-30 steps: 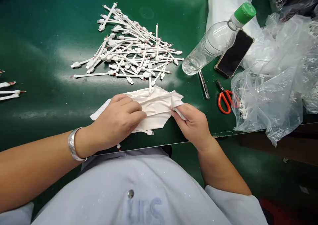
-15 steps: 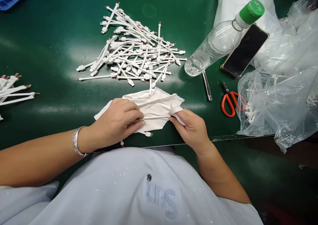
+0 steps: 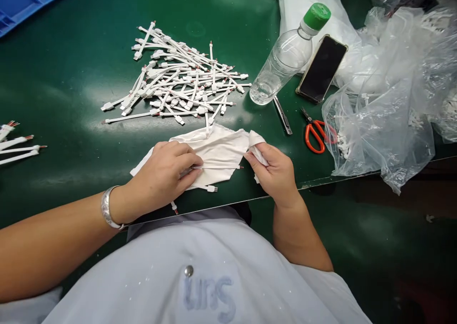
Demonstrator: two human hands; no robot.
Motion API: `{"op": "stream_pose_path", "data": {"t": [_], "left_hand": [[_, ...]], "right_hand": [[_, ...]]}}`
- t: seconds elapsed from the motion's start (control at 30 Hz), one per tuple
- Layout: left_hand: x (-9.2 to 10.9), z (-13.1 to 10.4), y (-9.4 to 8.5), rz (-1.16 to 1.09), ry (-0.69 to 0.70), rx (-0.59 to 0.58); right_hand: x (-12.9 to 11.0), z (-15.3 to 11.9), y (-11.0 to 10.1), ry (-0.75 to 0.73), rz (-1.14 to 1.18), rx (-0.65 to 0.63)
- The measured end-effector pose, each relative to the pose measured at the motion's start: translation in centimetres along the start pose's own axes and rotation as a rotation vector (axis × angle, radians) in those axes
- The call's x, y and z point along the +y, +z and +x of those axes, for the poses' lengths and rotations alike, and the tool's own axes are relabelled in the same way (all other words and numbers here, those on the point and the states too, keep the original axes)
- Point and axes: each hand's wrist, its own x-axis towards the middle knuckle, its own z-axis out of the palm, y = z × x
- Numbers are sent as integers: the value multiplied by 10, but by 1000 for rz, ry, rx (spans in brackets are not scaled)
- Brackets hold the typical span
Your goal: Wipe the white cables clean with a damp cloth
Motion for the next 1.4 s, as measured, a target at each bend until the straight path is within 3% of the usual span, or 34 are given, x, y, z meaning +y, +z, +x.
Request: {"op": "stream_pose_path", "data": {"t": [0.3,0.5,0.6,0.73,0.93,1.13,1.27,1.4], "left_hand": [[3,0,0,41,12,19],[4,0,-1,58,22,31],[2,0,0,66,33,31],[1,1,1,68,45,33],[0,2,3,67,73,65],[1,1,2,121,118,97],[1,2,0,217,171,74],[0,4,0,298,190,31]], "right_hand": [[6,-2,4,27,-28,33],[-2,-2,1,-73,-25,66],[-21,-2,6,-193,-144,-129],[-40,-3,6,-340,-485,-410],[-36,-7,-16,-404,-724,-463],[-50,-10,0,-408,-565,-420],[-43,-16,-10,-187,-465,-381],[-30,-25,-26,-47,-100,-227]]}}
